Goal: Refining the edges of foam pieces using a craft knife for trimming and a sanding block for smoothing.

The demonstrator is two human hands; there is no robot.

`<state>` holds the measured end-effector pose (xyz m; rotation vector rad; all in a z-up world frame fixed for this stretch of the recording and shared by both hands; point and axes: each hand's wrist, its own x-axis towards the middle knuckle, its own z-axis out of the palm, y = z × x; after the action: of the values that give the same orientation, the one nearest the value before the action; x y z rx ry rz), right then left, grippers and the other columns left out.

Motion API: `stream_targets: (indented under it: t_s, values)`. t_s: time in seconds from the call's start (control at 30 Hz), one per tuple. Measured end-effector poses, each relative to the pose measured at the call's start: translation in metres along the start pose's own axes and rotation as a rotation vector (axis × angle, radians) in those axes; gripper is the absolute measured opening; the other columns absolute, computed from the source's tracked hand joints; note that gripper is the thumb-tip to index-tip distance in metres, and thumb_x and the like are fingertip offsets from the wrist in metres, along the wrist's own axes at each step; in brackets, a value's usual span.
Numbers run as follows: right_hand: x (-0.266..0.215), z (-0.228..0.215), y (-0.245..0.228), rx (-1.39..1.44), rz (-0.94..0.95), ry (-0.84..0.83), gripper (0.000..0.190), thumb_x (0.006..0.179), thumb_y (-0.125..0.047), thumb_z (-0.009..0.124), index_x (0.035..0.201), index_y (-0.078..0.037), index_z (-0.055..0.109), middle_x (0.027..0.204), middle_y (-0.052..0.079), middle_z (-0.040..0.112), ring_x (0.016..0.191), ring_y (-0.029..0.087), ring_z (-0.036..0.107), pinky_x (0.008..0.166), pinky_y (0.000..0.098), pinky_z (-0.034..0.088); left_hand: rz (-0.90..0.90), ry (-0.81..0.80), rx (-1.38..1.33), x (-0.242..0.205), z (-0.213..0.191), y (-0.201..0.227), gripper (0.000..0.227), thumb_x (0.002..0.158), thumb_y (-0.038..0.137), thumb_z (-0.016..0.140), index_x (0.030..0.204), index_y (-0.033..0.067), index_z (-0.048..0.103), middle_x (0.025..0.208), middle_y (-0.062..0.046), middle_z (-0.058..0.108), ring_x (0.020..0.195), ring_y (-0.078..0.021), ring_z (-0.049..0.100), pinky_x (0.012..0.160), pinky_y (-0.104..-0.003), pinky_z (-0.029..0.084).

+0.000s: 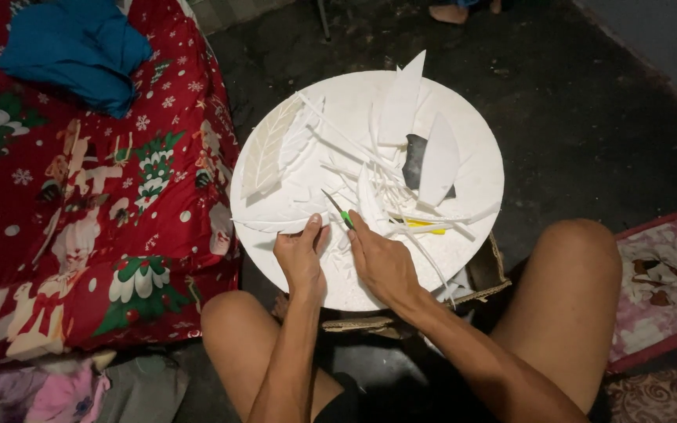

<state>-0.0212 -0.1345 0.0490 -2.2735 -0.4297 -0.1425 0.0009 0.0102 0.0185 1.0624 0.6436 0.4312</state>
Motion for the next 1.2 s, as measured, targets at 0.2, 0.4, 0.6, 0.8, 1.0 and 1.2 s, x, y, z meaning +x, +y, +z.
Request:
stream_targets:
  t_s: [0.2,0.4,0.6,0.8,1.0,1.2]
  values:
    - [0.0,0.014,0.008,-0.018,-0.039,0.064,0.045,0.105,-0.028,0.037,0.145,-0.012,0.05,0.103,0.023,0.073,0.081,0.042,0.072,0.067,0.0546,0.056,0.016,0.014,0.004,-0.005,0.003,0.004,0.033,0.081,0.005,0.081,0.108,0.0027,0.062,0.091,-0.005,0.065,0.078,-0.0127,0.067,0.078,-0.03,0.063]
    - [0.001,0.019,0.01,-0.06,-0.088,0.09,0.044,0.105,-0.028,0.038,0.144,-0.012,0.052,0.102,0.02,0.074,0.078,0.04,0.072,0.064,0.0535,0.056,0.029,0.02,0.012,-0.008,0.005,0.005,0.029,0.08,0.004,0.081,0.103,0.0024,0.063,0.087,-0.005,0.066,0.074,-0.0131,0.068,0.074,-0.029,0.064]
    - [0.001,0.024,0.014,-0.142,-0.126,0.12,0.043,0.105,-0.028,0.039,0.14,-0.011,0.055,0.085,0.018,0.074,0.068,0.037,0.071,0.057,0.0496,0.055,0.052,0.01,-0.001,-0.013,0.009,0.008,0.029,0.077,0.002,0.083,0.1,0.0012,0.064,0.082,-0.006,0.067,0.068,-0.0135,0.068,0.071,-0.028,0.063]
    - [0.004,0.027,0.011,-0.257,-0.153,0.167,0.041,0.104,-0.022,0.043,0.138,-0.004,0.058,0.069,0.015,0.071,0.056,0.03,0.069,0.051,0.0413,0.054,0.103,-0.002,0.041,-0.004,0.005,-0.003,0.027,0.076,0.002,0.083,0.096,0.0022,0.065,0.08,-0.007,0.068,0.067,-0.013,0.068,0.066,-0.028,0.063]
    - [0.017,0.03,0.01,-0.232,-0.161,0.183,0.041,0.105,-0.024,0.042,0.136,-0.003,0.06,0.059,0.012,0.066,0.049,0.025,0.064,0.048,0.0391,0.052,0.14,0.026,0.148,-0.017,0.017,0.01,0.025,0.075,0.003,0.085,0.092,0.0003,0.068,0.075,-0.007,0.067,0.064,-0.0117,0.063,0.062,-0.029,0.058]
    - [0.012,0.032,0.007,-0.275,-0.178,0.187,0.038,0.104,-0.024,0.045,0.132,-0.006,0.063,0.055,0.009,0.065,0.046,0.021,0.062,0.045,0.0338,0.05,0.154,0.088,0.14,-0.012,0.014,0.012,0.026,0.073,0.005,0.086,0.091,-0.0009,0.068,0.073,-0.007,0.066,0.061,-0.0125,0.065,0.063,-0.028,0.058]
